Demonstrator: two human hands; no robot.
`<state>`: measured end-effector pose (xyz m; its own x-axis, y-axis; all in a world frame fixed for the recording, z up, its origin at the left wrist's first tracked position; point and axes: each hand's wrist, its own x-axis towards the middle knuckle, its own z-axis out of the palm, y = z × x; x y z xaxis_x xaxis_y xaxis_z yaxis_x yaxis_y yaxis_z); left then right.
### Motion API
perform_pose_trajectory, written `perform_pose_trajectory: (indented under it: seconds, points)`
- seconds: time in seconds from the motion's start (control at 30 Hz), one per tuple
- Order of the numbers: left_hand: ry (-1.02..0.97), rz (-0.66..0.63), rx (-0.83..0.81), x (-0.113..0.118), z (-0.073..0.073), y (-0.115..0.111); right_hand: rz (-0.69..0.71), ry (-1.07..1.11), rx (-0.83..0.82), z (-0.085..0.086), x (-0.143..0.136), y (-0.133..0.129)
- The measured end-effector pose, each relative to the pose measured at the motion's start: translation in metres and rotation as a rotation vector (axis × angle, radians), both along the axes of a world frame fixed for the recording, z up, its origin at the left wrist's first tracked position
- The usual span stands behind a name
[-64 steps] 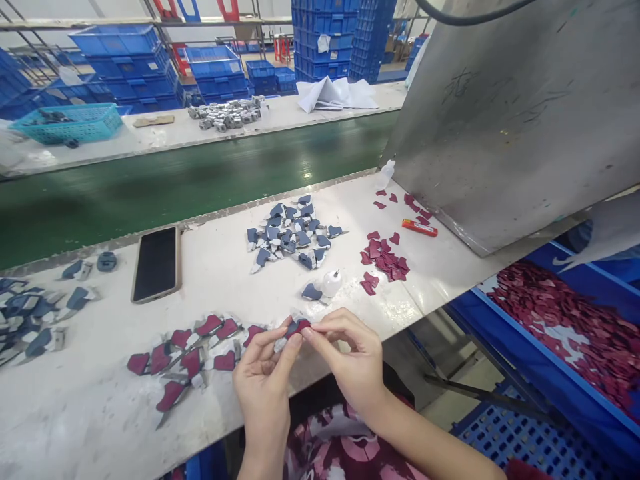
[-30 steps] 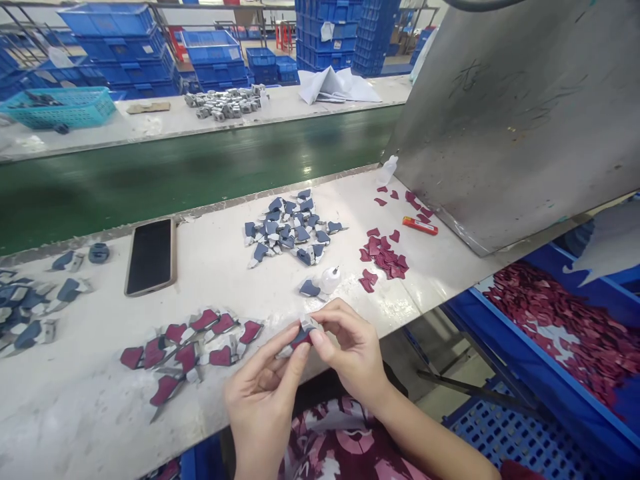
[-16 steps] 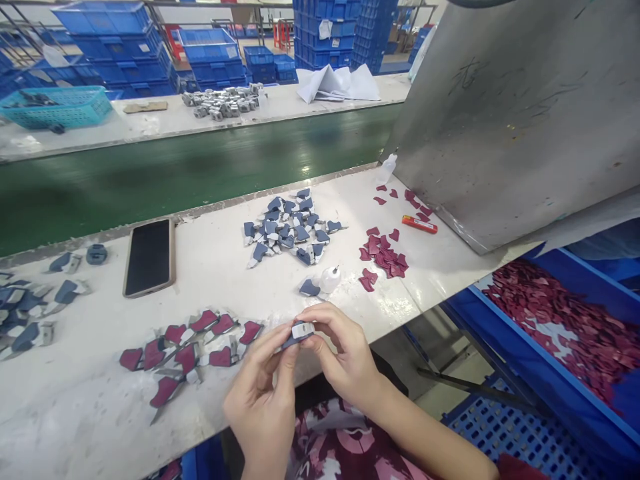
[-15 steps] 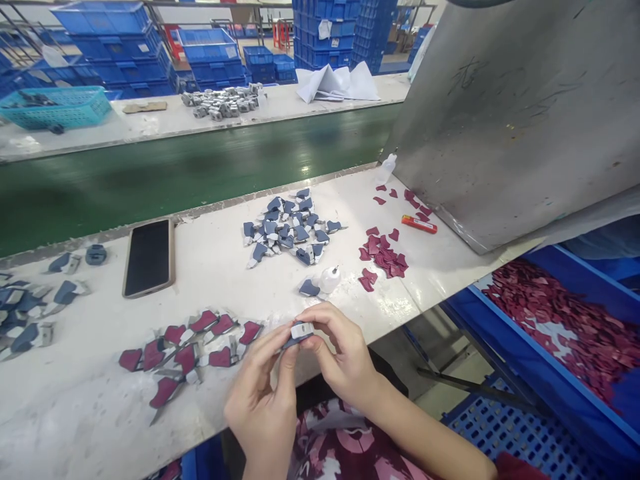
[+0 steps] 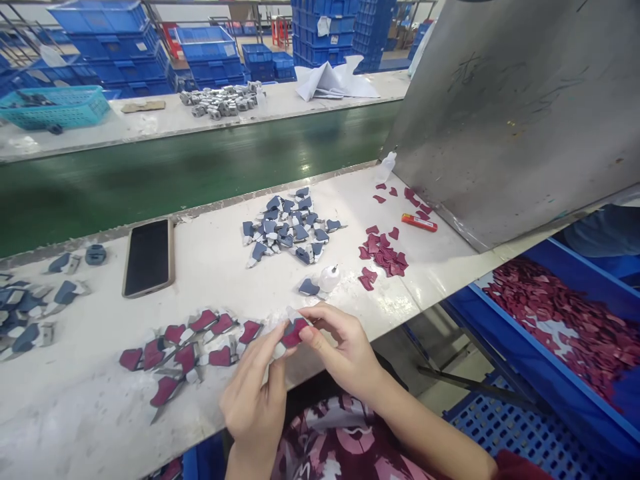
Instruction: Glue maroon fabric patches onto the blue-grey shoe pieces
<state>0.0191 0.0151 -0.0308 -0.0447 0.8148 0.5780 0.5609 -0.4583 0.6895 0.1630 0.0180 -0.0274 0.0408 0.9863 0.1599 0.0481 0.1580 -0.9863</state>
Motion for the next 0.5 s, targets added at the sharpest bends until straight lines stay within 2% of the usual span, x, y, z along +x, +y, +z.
perform_pose_trajectory:
  seconds: [0.1, 0.2, 0.3, 0.5]
  points:
    - [-0.071, 0.045, -0.238, 0.001, 0.01, -0.004, -0.057, -0.193, 0.185, 0.001, 0.009, 0.002]
    - [-0.129, -0.022, -0.423, -0.001, 0.019, -0.008, -0.123, -0.402, 0.43, 0.006, 0.018, 0.005]
    - [-0.122, -0.133, -0.441, -0.005, 0.025, -0.008, -0.058, -0.457, 0.571, 0.012, 0.025, 0.007]
    - [-0.01, -0.315, -0.417, -0.016, 0.029, -0.002, 0.089, -0.462, 0.603, 0.015, 0.028, 0.01]
